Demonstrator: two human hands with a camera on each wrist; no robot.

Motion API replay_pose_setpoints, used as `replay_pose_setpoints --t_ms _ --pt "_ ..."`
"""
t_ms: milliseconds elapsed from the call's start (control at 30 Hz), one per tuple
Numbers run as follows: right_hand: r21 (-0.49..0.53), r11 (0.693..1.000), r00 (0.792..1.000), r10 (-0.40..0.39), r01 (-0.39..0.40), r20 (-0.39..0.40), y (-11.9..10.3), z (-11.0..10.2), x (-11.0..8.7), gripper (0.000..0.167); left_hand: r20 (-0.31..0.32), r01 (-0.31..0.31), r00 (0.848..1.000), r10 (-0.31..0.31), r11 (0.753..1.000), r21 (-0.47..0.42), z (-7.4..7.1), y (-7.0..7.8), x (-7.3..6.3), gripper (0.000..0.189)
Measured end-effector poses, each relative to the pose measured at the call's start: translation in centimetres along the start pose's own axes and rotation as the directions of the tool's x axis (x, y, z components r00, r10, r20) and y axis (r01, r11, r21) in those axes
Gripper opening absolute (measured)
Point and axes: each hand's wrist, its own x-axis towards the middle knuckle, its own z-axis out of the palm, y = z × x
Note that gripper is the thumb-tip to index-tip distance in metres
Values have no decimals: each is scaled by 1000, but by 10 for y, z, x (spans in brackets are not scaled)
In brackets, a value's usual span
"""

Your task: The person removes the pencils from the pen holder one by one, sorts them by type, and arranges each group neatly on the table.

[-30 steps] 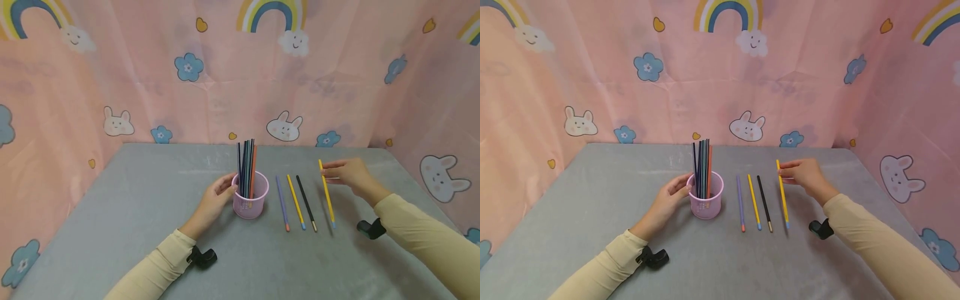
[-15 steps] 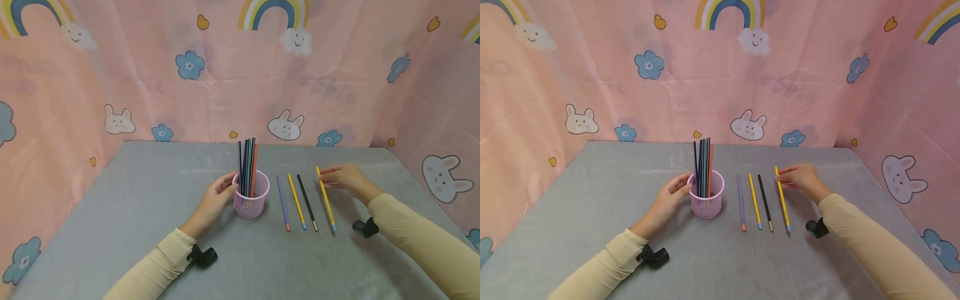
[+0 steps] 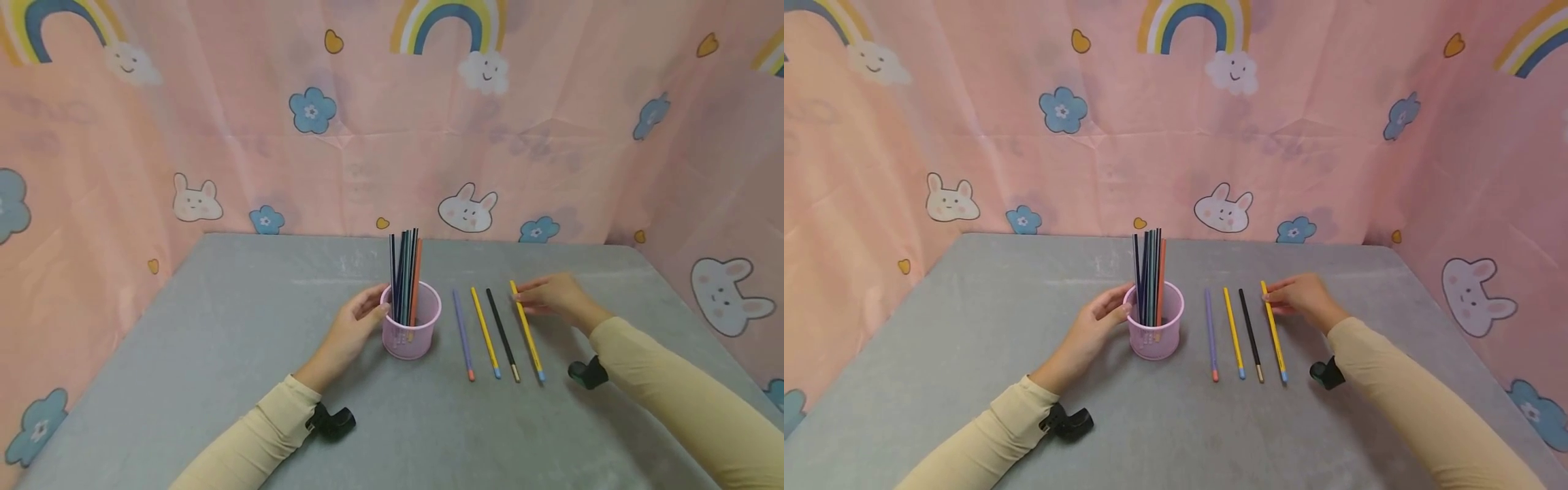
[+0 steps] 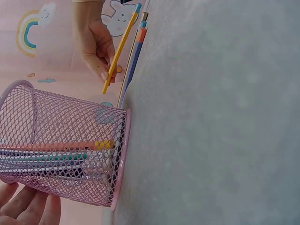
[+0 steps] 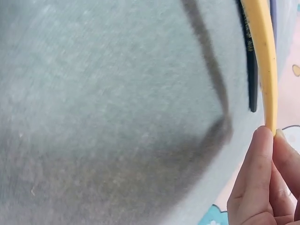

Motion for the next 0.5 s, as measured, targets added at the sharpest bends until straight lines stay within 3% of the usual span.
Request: replay_pose_setpoints --t_ms 500 --pt "-3 999 998 39 -39 -51 7 13 17 42 0 -5 1000 5 1000 -6 1 2 -1 46"
